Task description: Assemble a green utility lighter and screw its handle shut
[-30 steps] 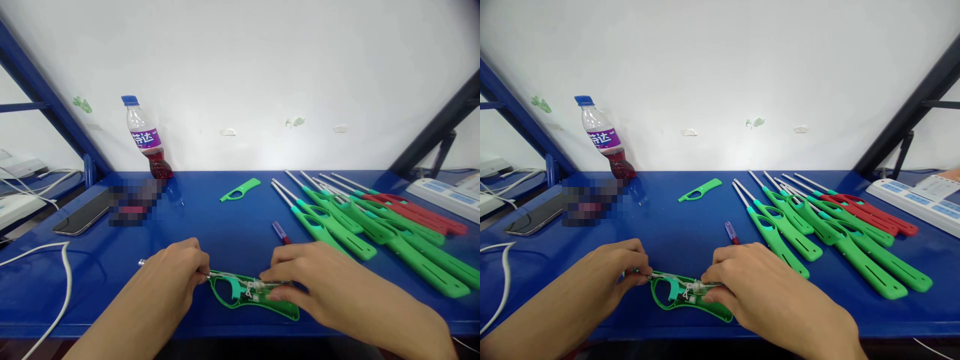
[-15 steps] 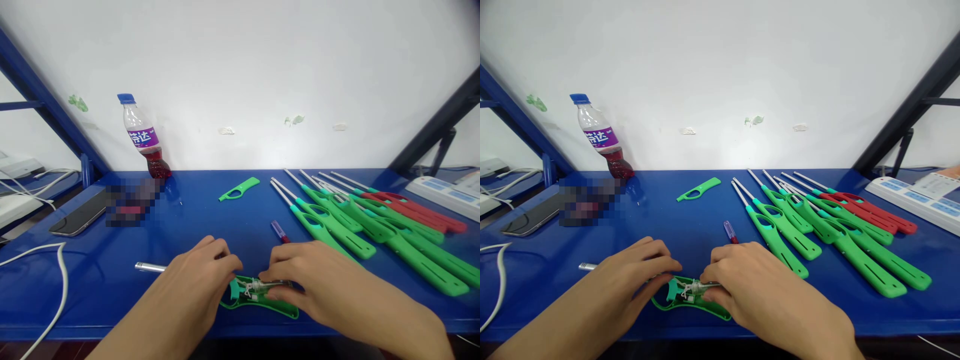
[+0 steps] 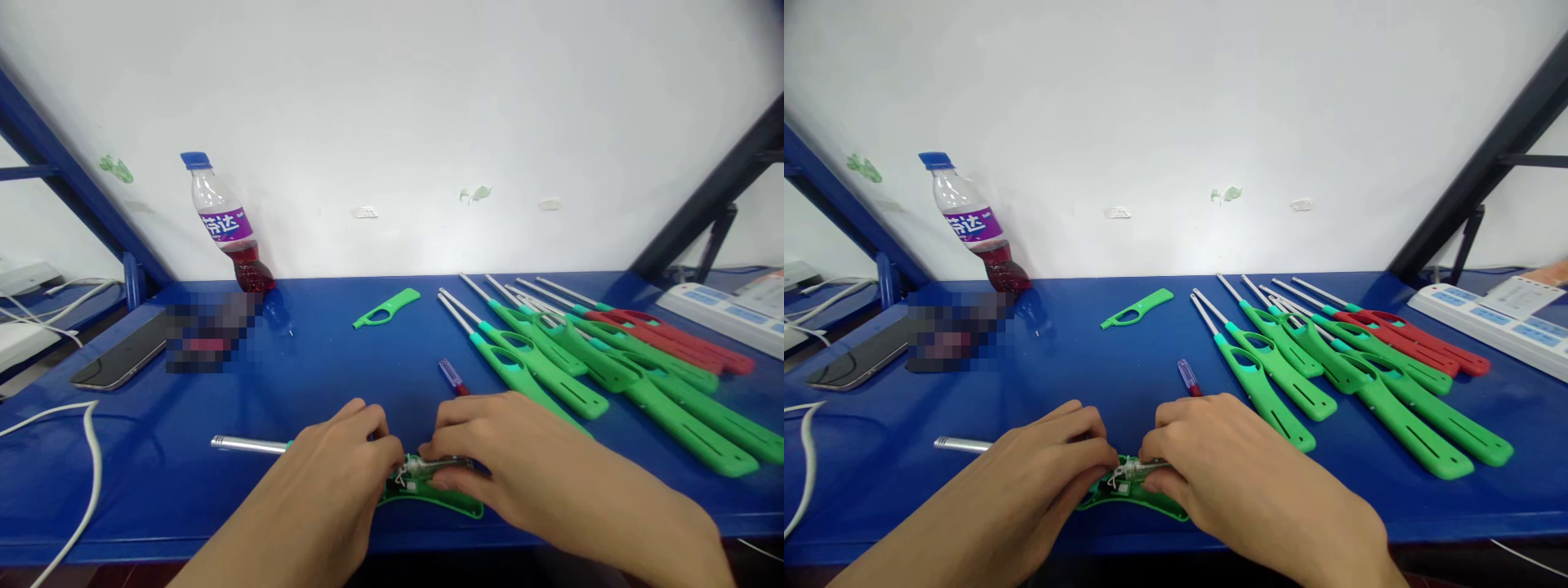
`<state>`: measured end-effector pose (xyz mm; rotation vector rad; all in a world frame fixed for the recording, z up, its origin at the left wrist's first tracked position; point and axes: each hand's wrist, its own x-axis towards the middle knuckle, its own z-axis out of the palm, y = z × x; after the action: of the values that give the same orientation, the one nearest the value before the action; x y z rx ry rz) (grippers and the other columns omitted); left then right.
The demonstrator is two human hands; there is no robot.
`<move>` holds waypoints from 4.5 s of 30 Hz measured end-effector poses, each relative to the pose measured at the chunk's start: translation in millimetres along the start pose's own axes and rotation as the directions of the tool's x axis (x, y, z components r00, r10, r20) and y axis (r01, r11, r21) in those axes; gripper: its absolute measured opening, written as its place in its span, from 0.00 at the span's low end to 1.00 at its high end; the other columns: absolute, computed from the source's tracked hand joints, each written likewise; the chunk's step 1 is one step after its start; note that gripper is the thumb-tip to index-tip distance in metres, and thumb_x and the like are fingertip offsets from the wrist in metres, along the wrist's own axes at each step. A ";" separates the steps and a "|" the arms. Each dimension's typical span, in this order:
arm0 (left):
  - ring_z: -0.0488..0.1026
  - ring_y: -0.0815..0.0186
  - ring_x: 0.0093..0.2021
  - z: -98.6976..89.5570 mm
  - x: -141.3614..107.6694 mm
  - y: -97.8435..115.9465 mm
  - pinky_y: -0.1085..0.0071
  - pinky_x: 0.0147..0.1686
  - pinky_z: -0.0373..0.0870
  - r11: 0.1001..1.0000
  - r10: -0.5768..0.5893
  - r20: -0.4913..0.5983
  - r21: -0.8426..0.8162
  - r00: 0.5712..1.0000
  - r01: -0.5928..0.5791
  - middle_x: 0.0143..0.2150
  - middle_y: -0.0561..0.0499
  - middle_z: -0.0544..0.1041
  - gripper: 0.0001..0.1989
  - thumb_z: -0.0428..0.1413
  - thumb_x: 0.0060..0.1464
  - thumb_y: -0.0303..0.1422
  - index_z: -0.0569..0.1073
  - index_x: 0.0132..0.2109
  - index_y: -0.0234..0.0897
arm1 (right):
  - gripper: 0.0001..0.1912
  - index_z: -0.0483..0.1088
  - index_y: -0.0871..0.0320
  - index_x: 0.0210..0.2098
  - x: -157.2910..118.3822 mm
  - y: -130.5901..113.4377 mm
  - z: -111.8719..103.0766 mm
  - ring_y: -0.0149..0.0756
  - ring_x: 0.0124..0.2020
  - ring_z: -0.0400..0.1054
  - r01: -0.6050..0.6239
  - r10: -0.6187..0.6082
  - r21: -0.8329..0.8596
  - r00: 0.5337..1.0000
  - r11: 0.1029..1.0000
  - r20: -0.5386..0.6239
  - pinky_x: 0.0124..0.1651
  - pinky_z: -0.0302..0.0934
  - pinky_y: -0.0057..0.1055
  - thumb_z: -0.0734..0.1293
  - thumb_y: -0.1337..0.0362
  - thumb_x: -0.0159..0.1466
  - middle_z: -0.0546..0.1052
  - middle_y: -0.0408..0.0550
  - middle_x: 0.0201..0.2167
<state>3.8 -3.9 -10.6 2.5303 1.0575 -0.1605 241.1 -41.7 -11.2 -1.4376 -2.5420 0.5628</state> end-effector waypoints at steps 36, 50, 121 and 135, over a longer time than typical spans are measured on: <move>0.81 0.53 0.46 -2.2 -3.3 13.8 0.56 0.44 0.76 0.995 0.009 0.107 0.100 0.994 -0.020 0.51 0.46 0.81 0.14 0.53 0.71 0.25 0.83 0.48 0.43 | 0.08 0.80 0.50 0.42 -0.6 -3.3 0.0 0.40 0.39 0.79 0.011 -0.010 -0.053 1.000 0.999 0.018 0.41 0.60 0.39 0.69 0.62 0.78 0.81 0.40 0.38; 0.82 0.56 0.49 -2.6 -27.2 -35.0 0.58 0.53 0.75 0.989 -0.145 -0.168 0.012 0.975 0.150 0.55 0.52 0.81 0.18 0.56 0.70 0.24 0.84 0.53 0.55 | 0.05 0.82 0.45 0.44 -4.1 -1.6 4.4 0.35 0.37 0.77 -0.016 0.016 0.014 1.000 1.000 -0.021 0.40 0.59 0.36 0.72 0.60 0.77 0.81 0.36 0.40; 0.76 0.63 0.36 -5.1 -20.0 -52.5 0.67 0.38 0.62 0.990 -0.084 -0.159 -0.125 0.984 0.065 0.40 0.52 0.79 0.18 0.51 0.65 0.20 0.82 0.43 0.45 | 0.08 0.77 0.54 0.56 25.3 -16.0 14.8 0.42 0.55 0.76 0.223 -0.229 -0.067 0.966 0.973 -0.121 0.59 0.67 0.44 0.70 0.66 0.78 0.80 0.43 0.55; 0.77 0.59 0.43 -7.5 -19.8 -32.8 0.62 0.46 0.67 0.985 -0.148 -0.096 -0.098 0.984 0.139 0.44 0.52 0.79 0.09 0.56 0.71 0.28 0.80 0.44 0.45 | 0.08 0.76 0.55 0.55 25.1 -13.9 17.5 0.43 0.55 0.77 0.218 -0.225 -0.070 0.966 0.973 -0.129 0.61 0.67 0.44 0.70 0.66 0.77 0.80 0.45 0.55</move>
<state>-33.7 7.0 -9.0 2.4029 1.2592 -0.0204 211.3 -30.9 -22.5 -1.1419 -2.5799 0.3489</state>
